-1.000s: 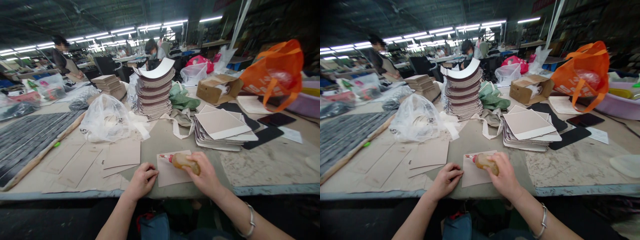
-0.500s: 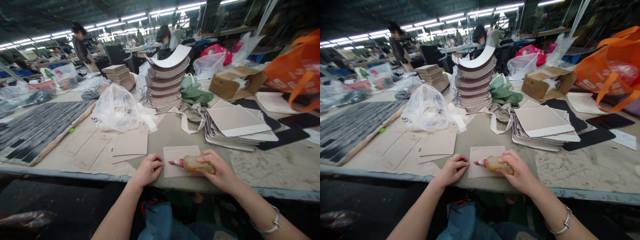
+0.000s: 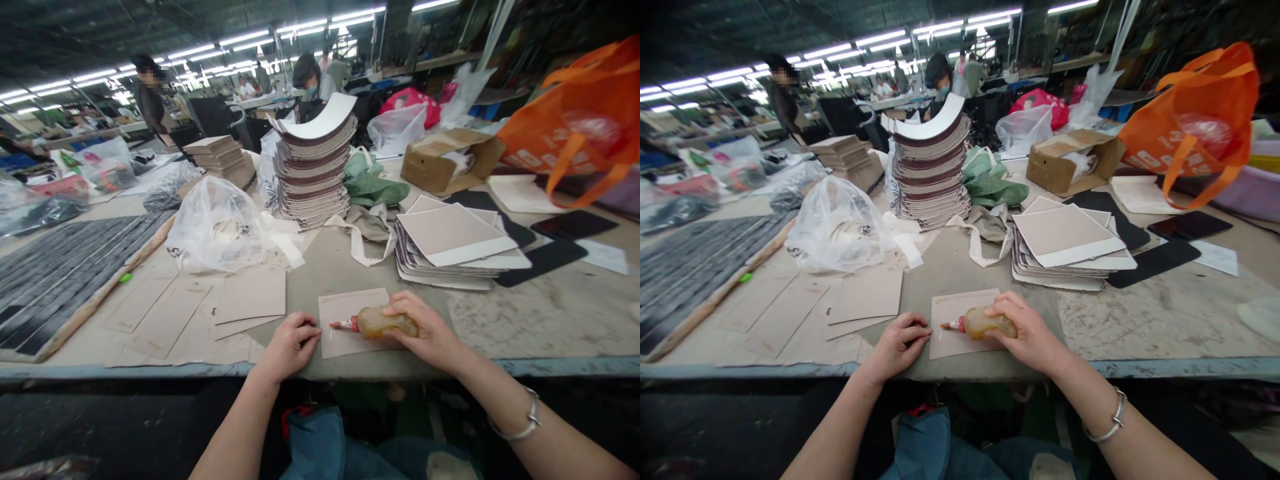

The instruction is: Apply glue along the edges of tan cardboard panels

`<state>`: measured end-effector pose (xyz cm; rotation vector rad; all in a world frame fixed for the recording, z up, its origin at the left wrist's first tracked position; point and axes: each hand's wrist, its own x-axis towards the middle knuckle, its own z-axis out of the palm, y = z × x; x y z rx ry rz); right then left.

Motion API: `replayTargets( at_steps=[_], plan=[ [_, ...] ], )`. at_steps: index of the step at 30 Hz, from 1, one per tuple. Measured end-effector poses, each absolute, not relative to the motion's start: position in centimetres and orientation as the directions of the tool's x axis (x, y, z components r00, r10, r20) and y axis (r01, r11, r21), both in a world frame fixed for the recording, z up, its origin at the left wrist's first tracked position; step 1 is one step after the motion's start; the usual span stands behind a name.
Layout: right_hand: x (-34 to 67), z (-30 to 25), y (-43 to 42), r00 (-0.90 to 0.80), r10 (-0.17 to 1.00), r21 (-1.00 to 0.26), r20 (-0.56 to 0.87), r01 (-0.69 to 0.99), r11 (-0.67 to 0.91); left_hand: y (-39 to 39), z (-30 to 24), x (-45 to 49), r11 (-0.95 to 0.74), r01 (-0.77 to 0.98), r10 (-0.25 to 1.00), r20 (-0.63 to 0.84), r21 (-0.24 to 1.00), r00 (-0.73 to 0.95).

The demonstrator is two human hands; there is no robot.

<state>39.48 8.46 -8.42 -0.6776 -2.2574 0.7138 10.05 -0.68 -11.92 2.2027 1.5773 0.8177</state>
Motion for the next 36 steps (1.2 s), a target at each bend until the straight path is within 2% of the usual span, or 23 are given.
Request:
replayTargets(
  at_steps=[4, 10, 15, 17, 20, 23, 27, 30, 36],
  plan=[
    [39.9, -7.7, 7.6, -0.752, 0.571, -0.727, 0.33, 0.184, 0.661, -0.7, -11.8, 10.0, -0.356, 0.748, 0.931, 0.278, 0.56, 0.235],
    [39.3, -8.5, 8.1, -0.607, 0.701, -0.721, 0.373, 0.286, 0.632, -0.6, -11.4, 10.2, -0.362, 0.752, 0.93, 0.274, 0.55, 0.247],
    [39.9, -8.0, 7.9, -0.725, 0.625, -0.787, 0.287, 0.194, 0.586, -0.6, -11.2, 10.2, -0.348, 0.744, 0.936, 0.246, 0.57, 0.25],
    [41.0, -7.6, 7.9, -0.678, 0.673, -0.813, 0.297, 0.19, 0.551, -0.6, -11.1, 10.1, -0.339, 0.742, 0.94, 0.233, 0.578, 0.249],
    [43.7, -7.0, 8.6, -0.492, 0.799, -0.832, 0.346, 0.233, 0.504, -0.7, -10.9, 10.1, -0.317, 0.762, 0.948, 0.193, 0.565, 0.252],
    [46.9, -6.8, 9.8, -0.375, 0.833, -0.776, 0.406, 0.34, 0.531, -0.8, -10.6, 10.3, -0.293, 0.804, 0.956, 0.149, 0.518, 0.252],
    [50.0, -7.2, 10.7, -0.352, 0.831, -0.72, 0.431, 0.422, 0.552, -0.4, -10.0, 11.2, -0.299, 0.87, 0.953, 0.08, 0.392, 0.292],
    [50.6, -7.7, 11.0, -0.414, 0.795, -0.68, 0.443, 0.423, 0.6, 0.8, -9.3, 12.5, -0.306, 0.901, 0.942, -0.04, 0.308, 0.333],
    [50.8, -7.0, 10.5, -0.58, 0.709, -0.64, 0.4, 0.377, 0.669, 3.8, -8.2, 14.6, -0.309, 0.923, 0.895, -0.258, 0.23, 0.363]
  ],
)
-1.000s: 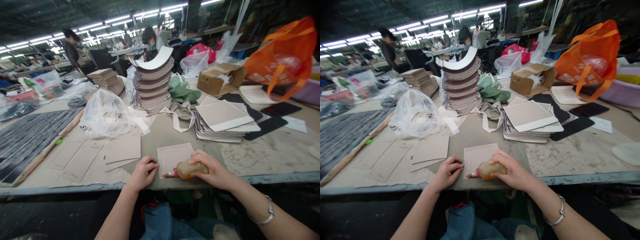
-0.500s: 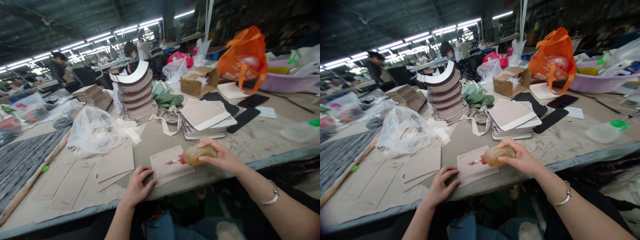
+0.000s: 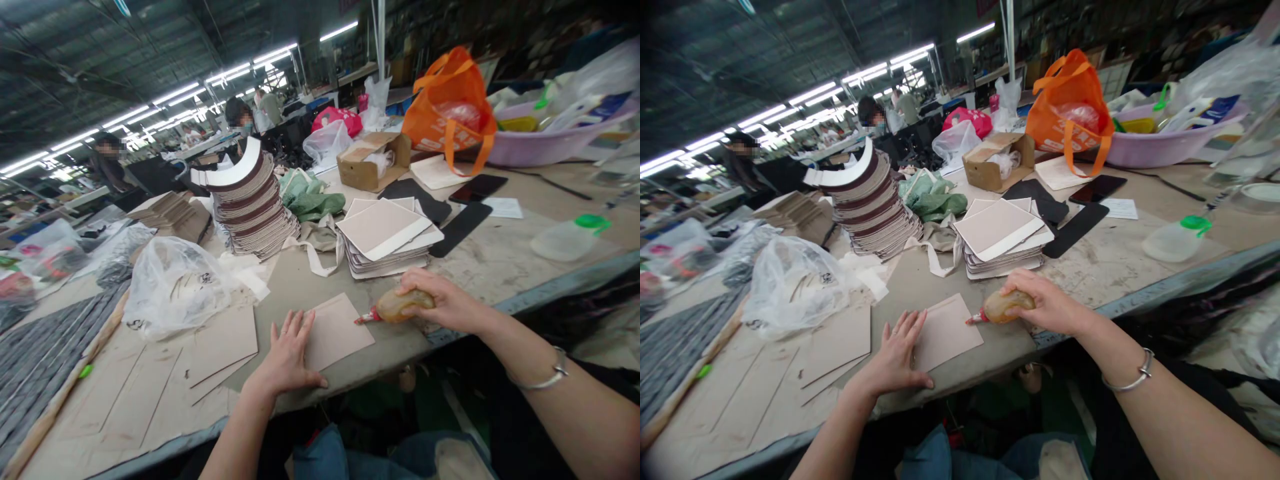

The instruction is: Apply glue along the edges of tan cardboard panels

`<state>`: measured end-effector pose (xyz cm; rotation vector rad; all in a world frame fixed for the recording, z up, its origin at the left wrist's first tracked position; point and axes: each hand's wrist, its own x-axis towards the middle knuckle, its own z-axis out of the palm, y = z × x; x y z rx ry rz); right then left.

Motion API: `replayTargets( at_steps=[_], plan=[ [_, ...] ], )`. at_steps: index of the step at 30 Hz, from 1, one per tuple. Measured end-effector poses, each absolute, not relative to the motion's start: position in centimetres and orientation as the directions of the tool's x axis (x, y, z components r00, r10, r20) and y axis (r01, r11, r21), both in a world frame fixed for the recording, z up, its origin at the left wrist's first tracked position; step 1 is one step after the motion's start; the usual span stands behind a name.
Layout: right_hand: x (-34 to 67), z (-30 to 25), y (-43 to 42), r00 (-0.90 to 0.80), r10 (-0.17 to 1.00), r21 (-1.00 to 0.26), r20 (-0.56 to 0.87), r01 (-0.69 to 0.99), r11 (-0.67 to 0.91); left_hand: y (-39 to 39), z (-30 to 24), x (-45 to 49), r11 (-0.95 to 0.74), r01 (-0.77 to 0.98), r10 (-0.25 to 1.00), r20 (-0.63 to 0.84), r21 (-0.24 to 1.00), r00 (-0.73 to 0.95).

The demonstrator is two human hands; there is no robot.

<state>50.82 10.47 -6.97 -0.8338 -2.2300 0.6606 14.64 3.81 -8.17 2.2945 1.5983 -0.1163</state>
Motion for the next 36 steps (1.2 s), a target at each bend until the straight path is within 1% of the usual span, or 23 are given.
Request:
replayTargets(
  at_steps=[3, 5, 7, 11, 13, 19, 21, 27, 29, 33, 36],
  plan=[
    [51.4, -5.9, 9.8, -0.653, 0.686, -0.678, 0.321, 0.347, 0.648, 4.5, -8.0, 15.0, -0.324, 0.926, 0.89, -0.27, 0.195, 0.369],
    [51.4, -5.6, 9.6, -0.661, 0.686, -0.686, 0.303, 0.349, 0.639, 4.7, -7.9, 15.1, -0.329, 0.926, 0.892, -0.262, 0.186, 0.37],
    [51.0, -5.8, 9.8, -0.635, 0.702, -0.675, 0.323, 0.366, 0.641, 4.7, -7.7, 15.2, -0.32, 0.929, 0.892, -0.271, 0.186, 0.362],
    [49.8, -7.0, 10.7, -0.519, 0.744, -0.631, 0.421, 0.421, 0.651, 4.9, -7.4, 15.6, -0.299, 0.939, 0.886, -0.315, 0.169, 0.339],
    [49.8, -7.2, 11.0, -0.509, 0.741, -0.624, 0.437, 0.422, 0.658, 5.0, -7.2, 15.8, -0.294, 0.942, 0.881, -0.336, 0.162, 0.333],
    [51.4, -5.8, 10.1, -0.655, 0.694, -0.688, 0.299, 0.355, 0.632, 5.2, -6.8, 16.1, -0.276, 0.949, 0.859, -0.404, 0.153, 0.315],
    [51.2, -5.7, 10.1, -0.669, 0.686, -0.701, 0.286, 0.342, 0.626, 5.4, -6.5, 16.3, -0.273, 0.951, 0.851, -0.425, 0.146, 0.309],
    [49.3, -6.8, 10.9, -0.528, 0.76, -0.686, 0.379, 0.391, 0.614, 5.7, -6.2, 16.7, -0.267, 0.955, 0.843, -0.449, 0.127, 0.296],
    [49.7, -6.6, 10.8, -0.566, 0.747, -0.691, 0.349, 0.382, 0.613, 5.8, -6.2, 16.7, -0.271, 0.954, 0.841, -0.451, 0.126, 0.298],
    [50.9, -5.9, 10.0, -0.666, 0.711, -0.717, 0.226, 0.38, 0.584, 5.8, -6.2, 16.6, -0.281, 0.951, 0.841, -0.444, 0.129, 0.309],
    [50.8, -5.9, 10.1, -0.651, 0.723, -0.723, 0.231, 0.382, 0.576, 5.9, -6.2, 16.6, -0.283, 0.95, 0.843, -0.437, 0.133, 0.313]
  ],
)
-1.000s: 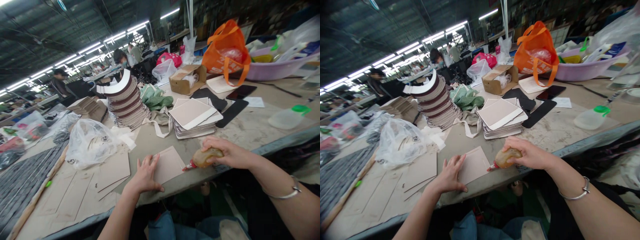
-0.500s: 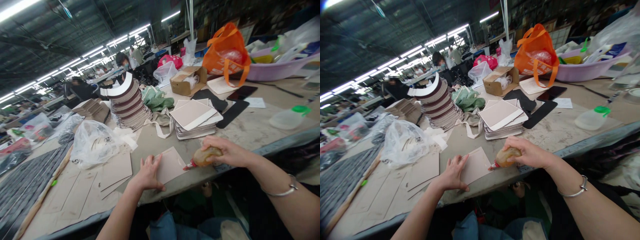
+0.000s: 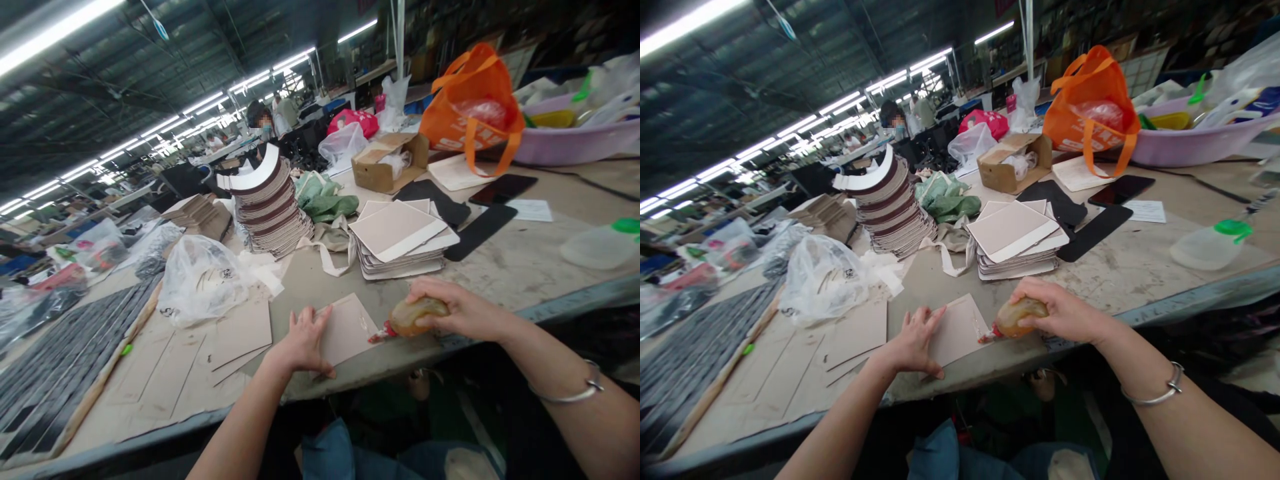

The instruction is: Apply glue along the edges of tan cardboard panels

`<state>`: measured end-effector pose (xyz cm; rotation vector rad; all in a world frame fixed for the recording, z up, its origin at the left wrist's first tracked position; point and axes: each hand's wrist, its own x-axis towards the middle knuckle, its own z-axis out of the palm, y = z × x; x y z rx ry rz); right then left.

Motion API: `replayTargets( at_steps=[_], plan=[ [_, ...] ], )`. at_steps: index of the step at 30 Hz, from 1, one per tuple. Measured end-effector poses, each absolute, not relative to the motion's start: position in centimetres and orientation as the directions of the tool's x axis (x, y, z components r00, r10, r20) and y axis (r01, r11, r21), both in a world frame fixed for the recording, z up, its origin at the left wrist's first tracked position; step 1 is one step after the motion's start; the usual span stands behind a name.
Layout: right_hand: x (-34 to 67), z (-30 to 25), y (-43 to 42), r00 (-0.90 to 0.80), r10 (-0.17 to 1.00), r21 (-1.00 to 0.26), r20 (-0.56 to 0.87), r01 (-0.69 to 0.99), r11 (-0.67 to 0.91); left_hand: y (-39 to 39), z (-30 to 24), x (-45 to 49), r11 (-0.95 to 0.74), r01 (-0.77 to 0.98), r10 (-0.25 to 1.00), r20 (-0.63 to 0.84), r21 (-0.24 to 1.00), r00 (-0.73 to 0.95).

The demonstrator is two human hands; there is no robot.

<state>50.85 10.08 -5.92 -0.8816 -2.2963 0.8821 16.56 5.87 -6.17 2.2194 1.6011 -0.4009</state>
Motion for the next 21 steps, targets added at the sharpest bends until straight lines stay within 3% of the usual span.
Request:
replayTargets(
  at_steps=[4, 9, 18, 21],
  plan=[
    [50.7, -6.1, 10.6, -0.581, 0.766, -0.719, 0.275, 0.405, 0.565, 5.8, -6.3, 16.5, -0.292, 0.946, 0.846, -0.422, 0.142, 0.325],
    [51.6, -5.5, 10.3, -0.678, 0.722, -0.712, 0.139, 0.439, 0.548, 5.6, -6.6, 16.1, -0.308, 0.938, 0.847, -0.402, 0.161, 0.347],
    [52.4, -7.2, 10.7, -0.619, 0.774, -0.699, 0.136, 0.494, 0.518, 5.9, -6.1, 16.1, -0.333, 0.925, 0.84, -0.387, 0.185, 0.38],
    [52.0, -8.3, 11.0, -0.529, 0.812, -0.672, 0.246, 0.511, 0.536, 5.7, -5.9, 16.3, -0.336, 0.923, 0.835, -0.394, 0.185, 0.383]
  ],
)
